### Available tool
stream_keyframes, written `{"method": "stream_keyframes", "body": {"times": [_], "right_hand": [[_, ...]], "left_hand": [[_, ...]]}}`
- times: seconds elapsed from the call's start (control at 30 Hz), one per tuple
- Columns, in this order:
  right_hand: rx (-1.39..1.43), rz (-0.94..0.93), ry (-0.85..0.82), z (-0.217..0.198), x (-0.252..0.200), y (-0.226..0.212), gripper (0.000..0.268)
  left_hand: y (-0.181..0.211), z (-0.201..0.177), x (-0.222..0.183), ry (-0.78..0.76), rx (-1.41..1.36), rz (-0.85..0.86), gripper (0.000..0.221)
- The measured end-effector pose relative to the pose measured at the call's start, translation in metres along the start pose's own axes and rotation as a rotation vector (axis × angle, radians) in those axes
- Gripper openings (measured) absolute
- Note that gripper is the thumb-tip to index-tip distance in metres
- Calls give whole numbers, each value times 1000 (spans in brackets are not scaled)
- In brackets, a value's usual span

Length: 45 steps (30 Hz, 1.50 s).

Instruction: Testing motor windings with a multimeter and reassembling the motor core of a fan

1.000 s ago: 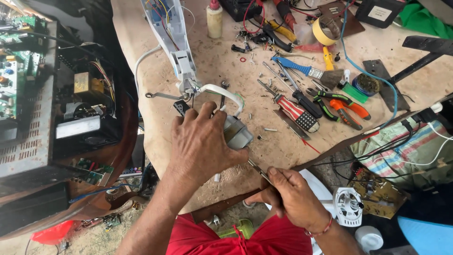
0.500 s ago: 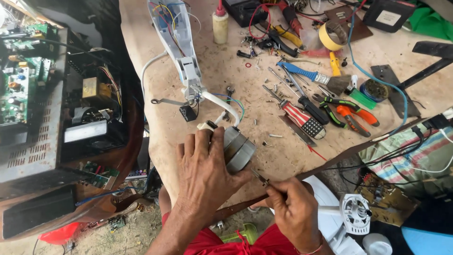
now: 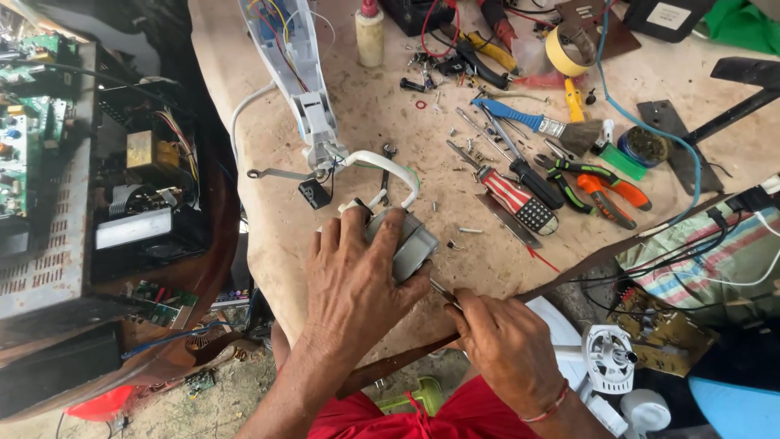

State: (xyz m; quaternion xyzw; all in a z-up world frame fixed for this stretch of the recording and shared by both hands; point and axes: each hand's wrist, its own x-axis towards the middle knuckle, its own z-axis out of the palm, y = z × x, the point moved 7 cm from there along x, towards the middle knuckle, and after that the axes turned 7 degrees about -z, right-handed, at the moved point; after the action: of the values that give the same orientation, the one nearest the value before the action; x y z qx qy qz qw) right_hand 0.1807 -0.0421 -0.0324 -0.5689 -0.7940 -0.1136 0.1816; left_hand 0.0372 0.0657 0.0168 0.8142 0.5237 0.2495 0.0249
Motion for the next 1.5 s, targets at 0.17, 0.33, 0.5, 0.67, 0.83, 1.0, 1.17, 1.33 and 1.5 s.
{"method": "stream_keyframes", "body": {"times": [0.17, 0.33, 0.5, 0.67, 0.83, 1.0, 1.17, 1.33, 1.5], "right_hand": [[590, 426, -264, 26, -4, 25, 38], [1762, 948, -259, 65, -23, 22, 39], [1406, 716, -275, 41, -3, 21, 44], [212, 233, -185, 8, 13, 7, 17], [325, 283, -197, 14, 11, 12, 24], [1832, 924, -181, 65, -16, 12, 36], [-87, -123, 95, -11, 23, -14, 15], [1047, 575, -129, 42, -2, 27, 27], [501, 380, -348, 17, 13, 19, 29]], "left_hand": [[-6, 1, 3, -66, -30, -16, 77], [-8, 4, 4, -93, -77, -8, 74], [-8, 6, 9, -32, -133, -7, 67], [-11, 5, 6, -35, -154, 52, 71], [-9, 7, 2, -37, -122, 33, 71], [-13, 5, 8, -50, -129, 32, 71], [-15, 8, 9, -46, -150, 23, 69], [-14, 6, 8, -55, -134, -9, 66], [-13, 6, 10, -71, -120, -17, 67]]}}
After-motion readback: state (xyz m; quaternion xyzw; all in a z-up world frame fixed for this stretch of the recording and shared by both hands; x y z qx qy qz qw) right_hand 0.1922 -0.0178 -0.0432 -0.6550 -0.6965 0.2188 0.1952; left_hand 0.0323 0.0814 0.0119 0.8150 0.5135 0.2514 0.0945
